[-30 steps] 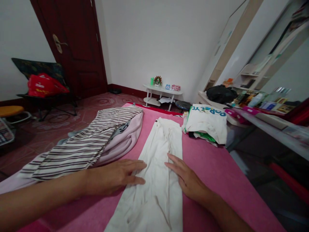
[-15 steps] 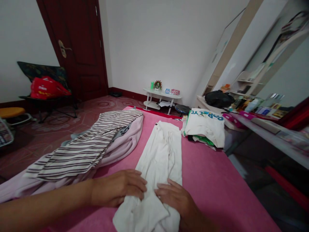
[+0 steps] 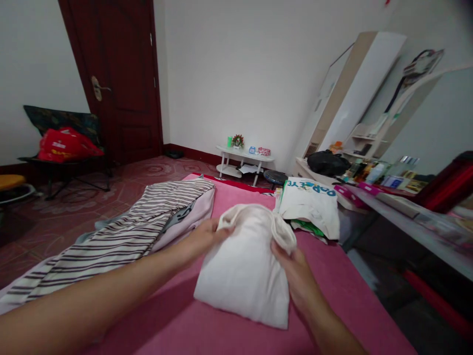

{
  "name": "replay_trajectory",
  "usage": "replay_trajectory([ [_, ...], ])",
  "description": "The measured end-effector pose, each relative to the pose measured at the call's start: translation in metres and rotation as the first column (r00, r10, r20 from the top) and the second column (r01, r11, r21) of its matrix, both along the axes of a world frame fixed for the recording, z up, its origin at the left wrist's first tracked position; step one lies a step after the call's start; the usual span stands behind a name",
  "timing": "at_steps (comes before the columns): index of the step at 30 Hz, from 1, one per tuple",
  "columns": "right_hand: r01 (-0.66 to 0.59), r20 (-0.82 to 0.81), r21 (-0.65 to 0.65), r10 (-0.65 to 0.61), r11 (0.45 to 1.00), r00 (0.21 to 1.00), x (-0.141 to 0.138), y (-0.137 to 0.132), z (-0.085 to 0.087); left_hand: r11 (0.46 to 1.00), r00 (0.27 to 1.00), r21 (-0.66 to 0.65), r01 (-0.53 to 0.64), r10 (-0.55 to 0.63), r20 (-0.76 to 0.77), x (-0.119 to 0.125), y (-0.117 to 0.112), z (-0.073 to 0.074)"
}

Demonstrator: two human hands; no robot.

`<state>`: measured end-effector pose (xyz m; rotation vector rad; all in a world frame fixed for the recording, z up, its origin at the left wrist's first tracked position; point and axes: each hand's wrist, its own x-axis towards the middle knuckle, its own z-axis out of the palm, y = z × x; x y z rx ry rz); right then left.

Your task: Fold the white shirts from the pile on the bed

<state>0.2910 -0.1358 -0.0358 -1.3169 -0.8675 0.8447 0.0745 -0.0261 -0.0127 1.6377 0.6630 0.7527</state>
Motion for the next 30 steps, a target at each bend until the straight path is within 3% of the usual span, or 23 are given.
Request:
replay_trajectory([
  [2, 0.058, 0.029, 0.054, -0.060, 0.997, 0.998, 0.015, 0.032, -0.013, 0.994, 0.990, -0.043, -0.105, 0.100, -0.096, 0.026, 0.033, -0.015],
  [5, 0.243, 0.118, -0.036, -0.238, 0.969, 0.964, 0.039, 0.062, -0.056, 0.964, 0.908, 0.088, -0.251, 0.266, -0.323, 0.042, 0.058, -0.046],
  [7, 0.272, 0.219, -0.001, -0.265, 0.962, 0.939, 0.049, 0.068, -0.081, 0.938, 0.876, 0.246, -0.242, 0.321, -0.360, 0.043, 0.062, -0.064],
  [9, 0.237, 0.287, 0.045, -0.240, 0.970, 0.927, 0.051, 0.067, -0.092, 0.907, 0.867, 0.368, -0.204, 0.342, -0.363, 0.044, 0.061, -0.075],
  [12, 0.246, 0.294, 0.105, -0.266, 0.964, 0.918, 0.046, 0.059, -0.089, 0.899, 0.879, 0.404, -0.168, 0.322, -0.352, 0.047, 0.061, -0.078],
  [15, 0.349, 0.317, 0.211, -0.402, 0.913, 0.859, 0.042, 0.052, -0.081, 0.863, 0.918, 0.482, -0.152, 0.304, -0.256, 0.049, 0.060, -0.070],
  [17, 0.344, 0.442, 0.204, -0.400, 0.916, 0.803, 0.043, 0.049, -0.076, 0.792, 0.903, 0.600, -0.116, 0.336, -0.269, 0.048, 0.055, -0.060],
  [21, 0.283, 0.735, 0.160, -0.305, 0.946, 0.605, 0.040, 0.049, -0.058, 0.602, 0.730, 0.796, 0.066, 0.515, -0.449, 0.054, 0.029, -0.026],
  [23, 0.220, 0.759, 0.193, -0.288, 0.956, 0.583, 0.029, 0.054, -0.046, 0.542, 0.707, 0.825, 0.163, 0.519, -0.480, 0.064, 0.010, -0.008],
  [24, 0.168, 0.743, 0.188, -0.251, 0.968, 0.620, 0.021, 0.056, -0.042, 0.544, 0.714, 0.812, 0.214, 0.480, -0.510, 0.070, 0.000, -0.002],
  [26, 0.069, 0.660, 0.110, -0.124, 0.992, 0.741, 0.003, 0.060, -0.040, 0.607, 0.707, 0.727, 0.320, 0.358, -0.610, 0.081, -0.015, -0.003],
  [28, 0.008, 0.594, -0.011, 0.000, 1.000, 0.804, -0.014, 0.063, -0.047, 0.665, 0.685, 0.648, 0.372, 0.274, -0.675, 0.087, -0.022, -0.020],
  [30, -0.001, 0.639, -0.119, 0.077, 0.993, 0.765, -0.024, 0.064, -0.059, 0.665, 0.696, 0.648, 0.371, 0.263, -0.668, 0.088, -0.020, -0.046],
])
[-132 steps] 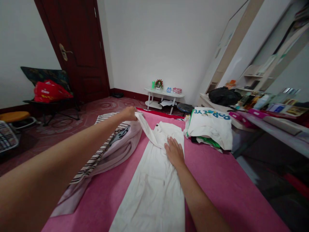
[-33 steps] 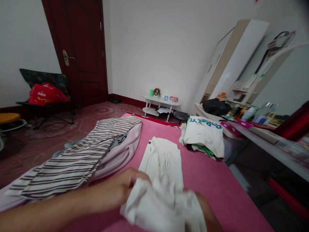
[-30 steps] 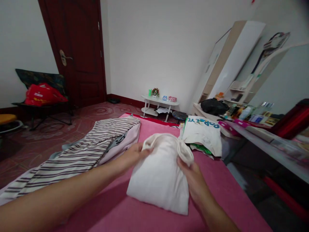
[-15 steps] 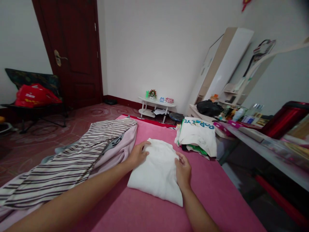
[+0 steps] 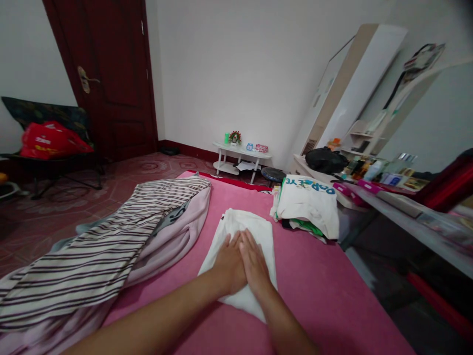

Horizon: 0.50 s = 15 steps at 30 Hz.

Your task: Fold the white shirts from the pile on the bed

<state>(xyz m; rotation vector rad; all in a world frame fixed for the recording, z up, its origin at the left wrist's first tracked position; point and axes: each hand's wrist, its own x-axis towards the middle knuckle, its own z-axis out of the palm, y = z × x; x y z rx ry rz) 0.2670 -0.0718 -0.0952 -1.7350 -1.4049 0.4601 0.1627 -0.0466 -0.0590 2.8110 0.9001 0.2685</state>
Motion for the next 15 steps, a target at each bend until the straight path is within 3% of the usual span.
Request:
replay_trajectory([
  [2, -0.005, 0.136, -0.067, 0.014, 0.998, 0.991, -0.002, 0.002, -0.009, 0.999, 0.999, 0.044, 0.028, -0.029, 0.038, -0.001, 0.008, -0.022],
  [4, -0.005, 0.215, -0.117, 0.030, 0.993, 0.976, 0.002, 0.007, -0.012, 0.997, 0.998, 0.063, 0.048, -0.051, 0.045, 0.000, 0.018, -0.033],
  [9, 0.013, 0.305, -0.188, 0.046, 0.982, 0.951, 0.024, 0.028, -0.004, 0.999, 0.998, 0.043, 0.031, -0.033, 0.046, 0.012, 0.045, -0.029],
  [15, 0.124, 0.482, -0.201, -0.012, 0.972, 0.876, 0.049, 0.056, -0.009, 0.991, 0.982, 0.007, -0.133, 0.130, 0.138, 0.023, 0.074, -0.036],
])
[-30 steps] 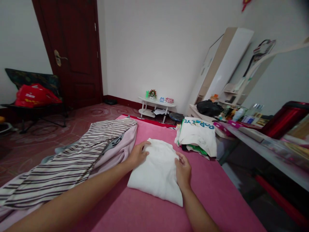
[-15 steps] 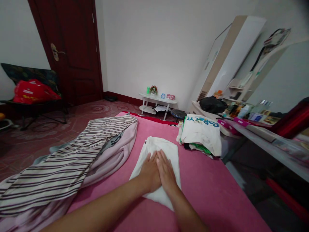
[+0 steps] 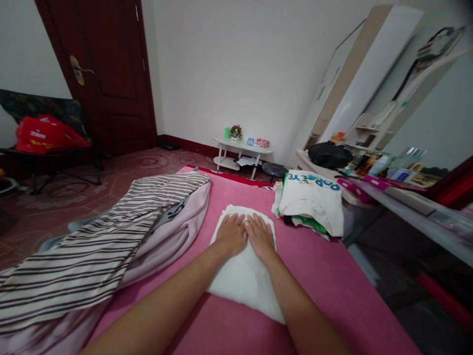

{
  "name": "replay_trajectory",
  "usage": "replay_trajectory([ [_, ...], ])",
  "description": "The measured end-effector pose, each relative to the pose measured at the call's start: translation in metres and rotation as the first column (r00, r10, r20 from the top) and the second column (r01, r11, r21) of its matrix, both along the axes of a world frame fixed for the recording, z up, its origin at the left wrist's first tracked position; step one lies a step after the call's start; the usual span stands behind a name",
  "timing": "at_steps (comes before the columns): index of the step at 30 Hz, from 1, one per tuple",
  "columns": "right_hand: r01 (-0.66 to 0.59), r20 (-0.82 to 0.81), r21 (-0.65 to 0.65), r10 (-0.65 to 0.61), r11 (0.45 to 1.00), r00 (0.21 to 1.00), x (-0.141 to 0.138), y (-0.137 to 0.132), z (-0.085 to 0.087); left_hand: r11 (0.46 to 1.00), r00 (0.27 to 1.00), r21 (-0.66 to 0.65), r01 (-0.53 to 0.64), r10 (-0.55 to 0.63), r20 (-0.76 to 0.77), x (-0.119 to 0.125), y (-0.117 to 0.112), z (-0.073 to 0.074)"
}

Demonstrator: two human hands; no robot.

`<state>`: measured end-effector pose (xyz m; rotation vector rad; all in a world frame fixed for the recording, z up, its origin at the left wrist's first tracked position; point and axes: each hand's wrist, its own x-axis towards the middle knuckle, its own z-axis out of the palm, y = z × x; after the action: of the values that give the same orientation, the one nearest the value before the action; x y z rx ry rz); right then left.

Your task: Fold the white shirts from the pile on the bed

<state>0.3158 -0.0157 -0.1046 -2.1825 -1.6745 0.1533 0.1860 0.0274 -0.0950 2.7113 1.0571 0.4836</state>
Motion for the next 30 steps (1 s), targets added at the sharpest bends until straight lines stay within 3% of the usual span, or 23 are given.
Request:
replay_trajectory([
  [4, 0.057, 0.108, 0.000, -0.057, 0.998, 0.993, 0.010, 0.013, -0.005, 0.999, 0.997, -0.013, -0.052, 0.053, 0.058, 0.000, 0.011, -0.002],
  [9, 0.079, 0.124, 0.077, -0.088, 0.994, 0.988, 0.018, 0.019, -0.007, 0.995, 0.993, -0.042, -0.093, 0.096, 0.068, 0.000, 0.022, 0.000],
  [14, 0.317, 0.027, 0.175, -0.326, 0.932, 0.945, 0.033, 0.019, -0.011, 0.969, 0.959, -0.105, -0.225, 0.239, 0.150, -0.002, 0.030, -0.005],
  [16, 0.351, -0.020, 0.192, -0.354, 0.916, 0.935, 0.037, 0.018, -0.012, 0.945, 0.927, -0.135, -0.299, 0.321, 0.194, -0.005, 0.033, -0.007],
  [18, 0.337, -0.033, 0.196, -0.337, 0.921, 0.941, 0.038, 0.017, -0.011, 0.927, 0.894, -0.162, -0.338, 0.370, 0.252, -0.007, 0.034, -0.008],
  [24, 0.298, -0.104, 0.246, -0.281, 0.922, 0.954, 0.035, 0.012, -0.009, 0.930, 0.865, -0.189, -0.315, 0.363, 0.347, -0.010, 0.030, -0.003],
  [28, 0.313, -0.307, 0.309, -0.217, 0.898, 0.926, 0.041, 0.008, -0.003, 0.877, 0.807, -0.309, -0.367, 0.466, 0.363, -0.010, 0.025, 0.000],
  [30, 0.286, -0.497, 0.263, -0.124, 0.921, 0.859, 0.044, 0.004, 0.010, 0.837, 0.781, -0.421, -0.350, 0.509, 0.362, -0.010, 0.027, 0.005],
])
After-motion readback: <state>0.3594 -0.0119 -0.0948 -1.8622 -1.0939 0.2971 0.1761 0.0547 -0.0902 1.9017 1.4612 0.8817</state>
